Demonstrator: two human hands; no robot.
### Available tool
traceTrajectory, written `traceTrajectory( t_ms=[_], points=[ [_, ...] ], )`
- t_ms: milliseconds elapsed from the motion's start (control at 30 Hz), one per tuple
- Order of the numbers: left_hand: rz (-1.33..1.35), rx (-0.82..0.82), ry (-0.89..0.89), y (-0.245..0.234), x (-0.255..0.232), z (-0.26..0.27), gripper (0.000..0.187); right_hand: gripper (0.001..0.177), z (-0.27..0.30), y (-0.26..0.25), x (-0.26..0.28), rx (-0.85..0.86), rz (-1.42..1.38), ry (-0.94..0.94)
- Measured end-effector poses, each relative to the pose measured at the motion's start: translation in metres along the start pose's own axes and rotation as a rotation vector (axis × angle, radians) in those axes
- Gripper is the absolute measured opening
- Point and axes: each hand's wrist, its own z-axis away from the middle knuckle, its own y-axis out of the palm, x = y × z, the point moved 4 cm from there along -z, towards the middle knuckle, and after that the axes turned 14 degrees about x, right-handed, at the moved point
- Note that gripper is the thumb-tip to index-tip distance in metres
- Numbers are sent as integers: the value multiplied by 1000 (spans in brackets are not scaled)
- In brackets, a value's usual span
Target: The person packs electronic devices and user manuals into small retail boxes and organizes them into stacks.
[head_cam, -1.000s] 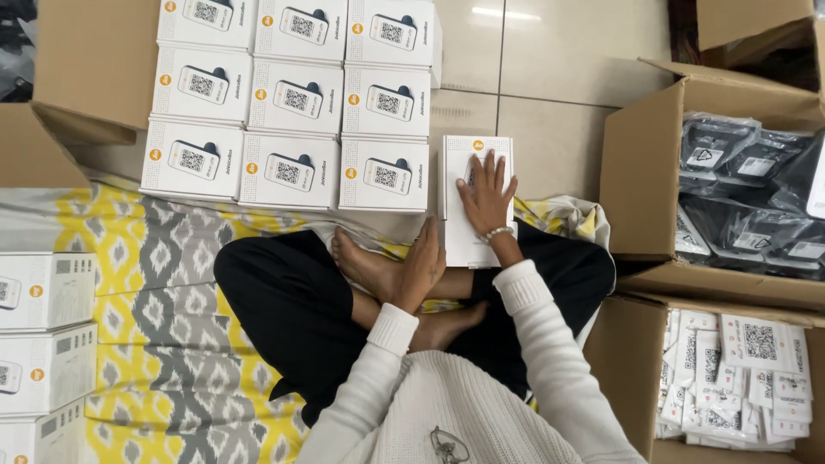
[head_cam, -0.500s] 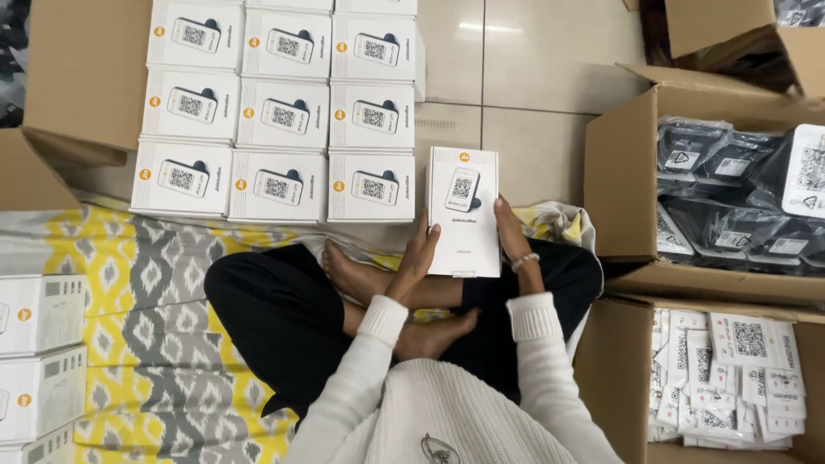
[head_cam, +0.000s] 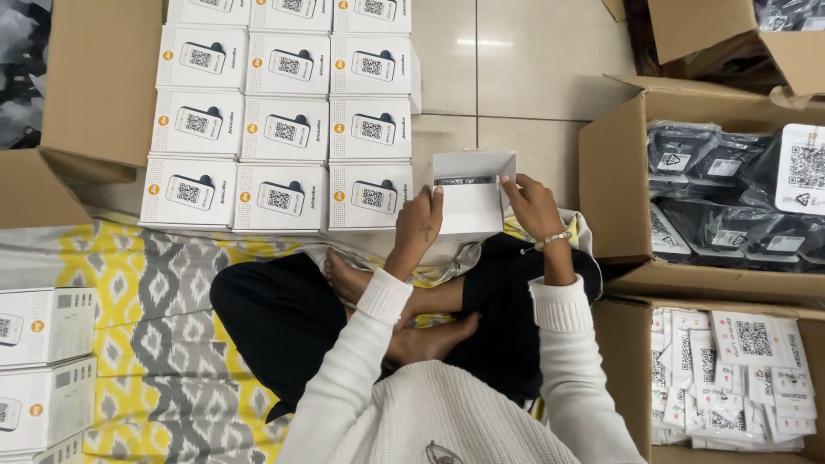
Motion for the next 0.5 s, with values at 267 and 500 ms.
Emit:
traceTrajectory(
  t_ms=[267, 500],
  points=[
    [-37, -27, 25, 20, 15, 31, 55, 30, 33, 34, -13, -150, 178, -141],
    [-93, 37, 405, -4, 19, 37, 115, 62, 37, 28, -7, 12, -52, -314]
  ],
)
